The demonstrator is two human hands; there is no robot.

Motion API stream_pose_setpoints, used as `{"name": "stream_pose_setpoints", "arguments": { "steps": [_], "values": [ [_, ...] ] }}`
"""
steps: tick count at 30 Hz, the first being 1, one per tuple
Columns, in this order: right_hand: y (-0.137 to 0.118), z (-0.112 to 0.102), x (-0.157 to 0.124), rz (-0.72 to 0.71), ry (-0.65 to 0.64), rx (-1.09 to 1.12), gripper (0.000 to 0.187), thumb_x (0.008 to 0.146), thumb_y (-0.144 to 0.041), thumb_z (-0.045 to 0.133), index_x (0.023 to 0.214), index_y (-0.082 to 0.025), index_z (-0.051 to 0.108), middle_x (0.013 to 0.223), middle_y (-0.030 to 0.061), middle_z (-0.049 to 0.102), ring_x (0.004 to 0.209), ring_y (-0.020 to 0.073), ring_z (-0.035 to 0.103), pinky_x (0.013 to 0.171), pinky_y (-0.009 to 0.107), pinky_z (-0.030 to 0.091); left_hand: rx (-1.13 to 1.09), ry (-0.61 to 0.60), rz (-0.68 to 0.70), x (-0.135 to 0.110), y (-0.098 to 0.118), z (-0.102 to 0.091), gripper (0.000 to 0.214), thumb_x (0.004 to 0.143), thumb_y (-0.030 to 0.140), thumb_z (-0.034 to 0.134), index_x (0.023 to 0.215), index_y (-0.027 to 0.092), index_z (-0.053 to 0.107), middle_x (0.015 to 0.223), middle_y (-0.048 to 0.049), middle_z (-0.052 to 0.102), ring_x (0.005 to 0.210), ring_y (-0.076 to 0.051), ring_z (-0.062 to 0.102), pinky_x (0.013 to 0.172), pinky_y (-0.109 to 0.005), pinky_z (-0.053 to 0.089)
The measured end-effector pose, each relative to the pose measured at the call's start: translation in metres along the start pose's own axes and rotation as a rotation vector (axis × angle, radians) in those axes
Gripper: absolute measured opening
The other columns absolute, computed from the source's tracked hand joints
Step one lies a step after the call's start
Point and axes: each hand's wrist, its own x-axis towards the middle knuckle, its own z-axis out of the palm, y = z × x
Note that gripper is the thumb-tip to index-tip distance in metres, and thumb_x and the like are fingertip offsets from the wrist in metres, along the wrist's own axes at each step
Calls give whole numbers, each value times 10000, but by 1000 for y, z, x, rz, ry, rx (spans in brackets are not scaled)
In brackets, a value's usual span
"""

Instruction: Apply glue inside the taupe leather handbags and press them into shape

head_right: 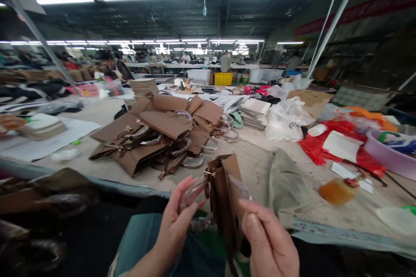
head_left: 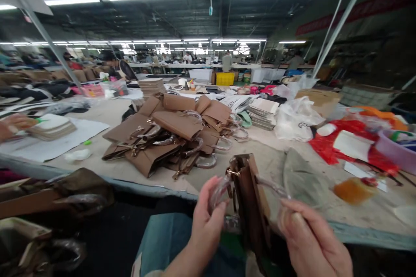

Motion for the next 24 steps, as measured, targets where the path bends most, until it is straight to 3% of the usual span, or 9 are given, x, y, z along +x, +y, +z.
{"name": "stream_pose_setpoints", "arguments": {
  "steps": [2,4,9,11,13,16,18,22,24],
  "values": [
    [8,9,11,82,15,274,178,948,-321,579,1062,-231,682,563,-30,434,499,104,443,460,206,409,-28,112,-23,10,1,-30,360,807,251,686,1157,176,645,1074,-120,729,971,-272,709,806,-366,597],
    [20,10,14,98,39,344,165,944,-297,590,1050,-204,678,545,-44,391,491,91,405,463,201,382,-33,188,49,18,1,-56,273,812,243,689,1071,159,687,908,-89,754,844,-229,729,779,-330,599],
    [71,2,-4,89,18,77,155,958,-280,573,1105,-235,590,557,-53,465,499,113,478,508,236,434,7,267,276,34,0,-81,152,808,174,689,954,188,729,955,-46,758,778,-168,725,770,-268,594],
    [86,-4,-11,57,-24,-195,177,958,-316,562,1118,-241,572,623,-32,532,553,147,546,551,278,488,22,219,288,41,1,-78,172,808,154,667,965,187,726,945,-49,759,767,-170,724,760,-277,600],
    [87,-12,-11,-128,-72,-576,234,921,-345,605,1114,-213,602,845,54,630,739,214,629,675,363,541,33,146,269,49,3,-69,220,806,140,643,1007,188,716,946,-54,759,785,-181,726,770,-298,607],
    [60,-19,0,-511,-25,-975,379,869,-276,669,1217,-147,595,1162,169,591,1059,317,590,902,483,504,48,52,216,61,6,-46,266,798,117,606,1036,186,704,968,-63,756,808,-197,730,774,-322,616],
    [31,-16,9,-643,10,-1080,469,854,-192,673,1299,-114,545,1184,173,603,1141,321,559,1013,513,438,60,14,189,64,8,-27,265,800,114,581,1027,177,702,961,-66,753,804,-204,732,770,-336,622],
    [-10,0,27,-508,-201,-1125,401,901,-224,616,1294,-165,563,1072,68,695,1046,251,617,1156,575,227,100,-59,182,61,10,7,262,805,129,573,1035,164,694,965,-68,749,818,-207,733,794,-354,624],
    [-12,5,35,-377,-257,-1177,406,902,-280,639,1280,-146,579,1008,73,707,956,245,638,1139,573,246,108,-97,183,56,9,19,245,809,137,583,1027,159,691,970,-69,747,835,-211,733,807,-358,623]
  ]
}}
